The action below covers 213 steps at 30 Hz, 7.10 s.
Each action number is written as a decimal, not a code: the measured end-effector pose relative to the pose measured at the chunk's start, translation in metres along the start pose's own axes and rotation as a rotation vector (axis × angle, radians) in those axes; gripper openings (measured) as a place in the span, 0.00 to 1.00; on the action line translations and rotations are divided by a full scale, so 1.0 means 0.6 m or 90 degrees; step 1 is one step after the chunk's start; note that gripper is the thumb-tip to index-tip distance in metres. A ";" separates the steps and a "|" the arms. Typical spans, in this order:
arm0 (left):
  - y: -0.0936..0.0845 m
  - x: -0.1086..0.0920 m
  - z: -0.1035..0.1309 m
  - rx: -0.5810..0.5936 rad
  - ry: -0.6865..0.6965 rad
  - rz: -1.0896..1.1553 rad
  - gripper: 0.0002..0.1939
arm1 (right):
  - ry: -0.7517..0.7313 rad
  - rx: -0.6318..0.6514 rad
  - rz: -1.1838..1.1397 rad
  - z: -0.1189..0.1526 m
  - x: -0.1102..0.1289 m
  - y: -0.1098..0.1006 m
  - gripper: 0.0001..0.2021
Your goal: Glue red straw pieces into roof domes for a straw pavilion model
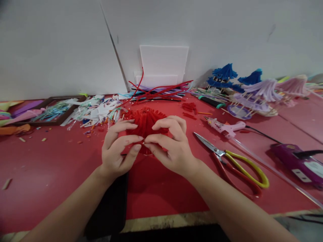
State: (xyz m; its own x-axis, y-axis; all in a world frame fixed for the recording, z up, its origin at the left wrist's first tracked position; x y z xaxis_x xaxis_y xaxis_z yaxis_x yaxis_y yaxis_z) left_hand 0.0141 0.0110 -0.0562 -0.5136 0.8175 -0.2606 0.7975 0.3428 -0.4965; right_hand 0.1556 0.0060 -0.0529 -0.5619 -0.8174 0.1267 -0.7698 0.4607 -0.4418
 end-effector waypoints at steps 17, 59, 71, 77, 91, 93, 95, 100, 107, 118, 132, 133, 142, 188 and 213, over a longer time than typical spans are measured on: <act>0.000 0.004 0.000 -0.010 -0.009 0.000 0.05 | -0.035 -0.010 0.011 -0.004 -0.007 -0.011 0.03; -0.001 0.005 0.001 -0.013 -0.013 -0.002 0.03 | 0.031 0.009 -0.081 0.007 -0.034 -0.001 0.05; 0.001 0.013 0.003 -0.020 -0.028 -0.003 0.04 | 0.105 0.048 -0.133 0.014 -0.046 0.014 0.08; 0.006 0.012 0.002 0.007 -0.007 0.027 0.07 | 0.180 0.029 -0.220 0.018 -0.052 0.018 0.04; 0.005 0.018 0.000 0.006 -0.021 0.089 0.01 | 0.180 0.082 -0.258 0.013 -0.063 0.012 0.12; 0.006 0.021 0.001 0.010 -0.033 0.087 0.01 | 0.174 0.109 -0.255 0.014 -0.064 0.016 0.10; 0.007 0.022 0.000 0.011 -0.040 0.092 0.01 | 0.183 0.118 -0.260 0.015 -0.067 0.019 0.09; 0.009 0.014 0.000 0.006 -0.005 0.092 0.09 | 0.223 0.089 -0.315 0.020 -0.072 0.022 0.07; 0.008 0.013 0.002 0.007 -0.001 0.079 0.05 | 0.250 0.106 -0.324 0.018 -0.064 0.021 0.07; -0.005 0.005 -0.003 -0.029 0.013 0.018 0.03 | 0.195 0.129 -0.329 0.013 -0.080 0.014 0.07; 0.001 -0.002 0.001 -0.019 0.035 -0.012 0.06 | 0.203 0.074 -0.191 0.011 -0.057 0.006 0.08; 0.001 0.001 0.001 -0.016 0.029 -0.004 0.06 | 0.189 0.088 -0.197 0.010 -0.056 0.009 0.08; -0.007 0.004 -0.002 -0.031 -0.002 0.020 0.02 | 0.172 0.122 -0.237 0.009 -0.071 0.007 0.04; 0.050 0.058 0.023 0.111 -0.179 0.246 0.47 | 0.066 0.113 -0.118 -0.001 -0.035 0.002 0.06; 0.052 0.072 0.032 0.193 -0.230 0.356 0.43 | -0.063 0.177 -0.047 -0.003 -0.005 -0.002 0.14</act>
State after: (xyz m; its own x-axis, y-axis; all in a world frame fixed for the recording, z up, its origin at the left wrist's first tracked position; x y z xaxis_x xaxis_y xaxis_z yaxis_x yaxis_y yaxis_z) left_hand 0.0107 0.0478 -0.0989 -0.1696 0.6111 -0.7732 0.8751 -0.2675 -0.4033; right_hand 0.1578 0.0081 -0.0513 -0.4641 -0.8815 0.0865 -0.6880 0.2972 -0.6620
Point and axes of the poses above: each hand's wrist, its own z-axis away from the middle knuckle, its own y-axis out of the palm, x = y × z, the point moved 8 cm from there along -z, towards the middle knuckle, and after that the axes turned 4 degrees about -y, right-handed, at the moved point
